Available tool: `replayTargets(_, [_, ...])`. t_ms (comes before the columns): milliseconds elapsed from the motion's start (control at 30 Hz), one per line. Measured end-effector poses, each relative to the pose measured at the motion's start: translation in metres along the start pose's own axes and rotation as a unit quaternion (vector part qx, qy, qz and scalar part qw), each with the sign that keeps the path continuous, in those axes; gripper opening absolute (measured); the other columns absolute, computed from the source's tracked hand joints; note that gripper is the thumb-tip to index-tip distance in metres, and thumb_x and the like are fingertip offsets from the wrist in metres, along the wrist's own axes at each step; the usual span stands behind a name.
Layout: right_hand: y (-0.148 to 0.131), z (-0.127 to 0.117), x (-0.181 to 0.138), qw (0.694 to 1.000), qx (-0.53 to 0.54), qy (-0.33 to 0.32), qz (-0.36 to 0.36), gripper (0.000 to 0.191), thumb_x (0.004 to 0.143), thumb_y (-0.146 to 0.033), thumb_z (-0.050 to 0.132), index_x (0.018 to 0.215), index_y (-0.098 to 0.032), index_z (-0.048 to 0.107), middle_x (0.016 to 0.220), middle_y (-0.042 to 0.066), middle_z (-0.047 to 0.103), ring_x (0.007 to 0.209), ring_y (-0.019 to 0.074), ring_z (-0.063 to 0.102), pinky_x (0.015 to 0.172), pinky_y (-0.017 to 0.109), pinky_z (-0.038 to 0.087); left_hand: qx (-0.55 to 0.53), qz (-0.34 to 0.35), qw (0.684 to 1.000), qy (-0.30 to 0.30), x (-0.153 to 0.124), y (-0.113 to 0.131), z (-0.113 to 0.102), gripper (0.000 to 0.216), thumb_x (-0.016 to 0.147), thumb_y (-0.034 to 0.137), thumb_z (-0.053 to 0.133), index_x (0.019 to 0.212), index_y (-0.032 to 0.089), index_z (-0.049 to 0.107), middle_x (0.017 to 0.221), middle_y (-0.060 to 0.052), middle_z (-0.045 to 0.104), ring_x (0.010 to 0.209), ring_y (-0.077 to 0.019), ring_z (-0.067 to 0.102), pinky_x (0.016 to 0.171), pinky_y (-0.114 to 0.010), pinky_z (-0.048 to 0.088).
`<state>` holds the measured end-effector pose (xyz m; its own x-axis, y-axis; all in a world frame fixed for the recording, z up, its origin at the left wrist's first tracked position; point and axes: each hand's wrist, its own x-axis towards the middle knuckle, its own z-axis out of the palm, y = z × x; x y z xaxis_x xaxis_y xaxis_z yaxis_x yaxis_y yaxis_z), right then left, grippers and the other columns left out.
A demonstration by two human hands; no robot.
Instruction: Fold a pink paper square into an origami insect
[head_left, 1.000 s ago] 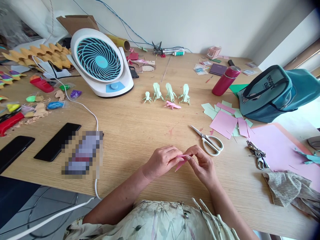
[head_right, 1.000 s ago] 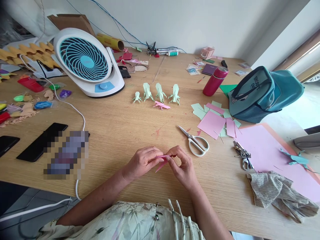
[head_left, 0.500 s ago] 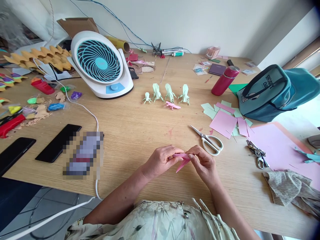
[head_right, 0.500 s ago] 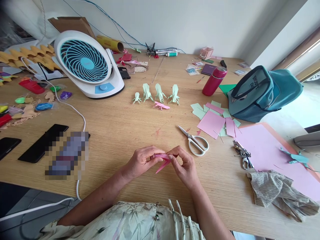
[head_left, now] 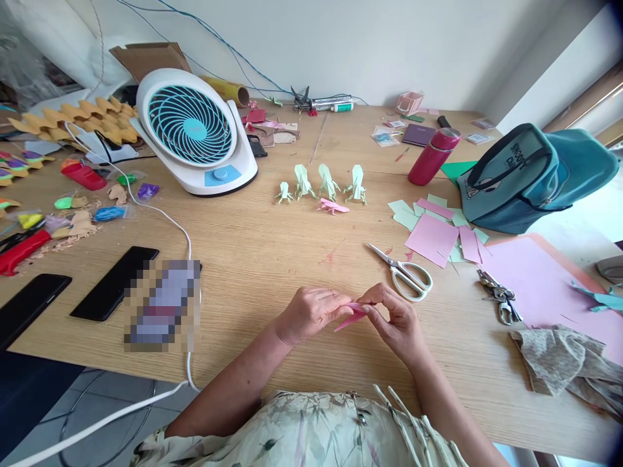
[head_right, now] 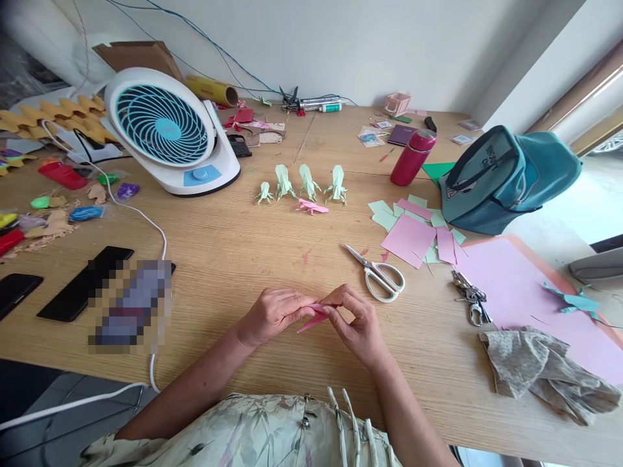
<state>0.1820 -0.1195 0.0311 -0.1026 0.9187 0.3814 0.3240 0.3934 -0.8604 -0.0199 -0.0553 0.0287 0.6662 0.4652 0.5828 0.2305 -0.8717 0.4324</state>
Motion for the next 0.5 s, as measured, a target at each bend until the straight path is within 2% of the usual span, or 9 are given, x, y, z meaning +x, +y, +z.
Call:
replayTargets(300, [0.0013,0.0005,0.0001,0.999,-0.002,0.002,-0.032,0.014,0.092,-0.013,0.064,0.096,-0.024,0.071,0.086,0.003,0.065,0.079,0.0180,0.062,0.071,0.033,0.050,-0.087,-0.036,0.996,0.010,0.0036,0.0037,0.0002,0.021,0.100,0.027,0.054,0.094,0.014,0.070,0.081,-0.004,0.074,0.071,-0.0105,0.066,0.068,-0.020,0.049])
replayTargets(500, [-0.0015,0.0008,-0.0001,0.999,-0.018,0.012,-0.033,0.013,0.092,-0.014,0.063,0.096,-0.025,0.070,0.087,0.004,0.065,0.080,0.0194,0.062,0.073,0.035,0.051,-0.062,-0.018,0.998,0.010,0.0041,0.0040,-0.0038,0.023,0.099,0.030,0.055,0.098,0.015,0.073,0.083,-0.006,0.069,0.075,-0.0128,0.061,0.071,-0.024,0.049])
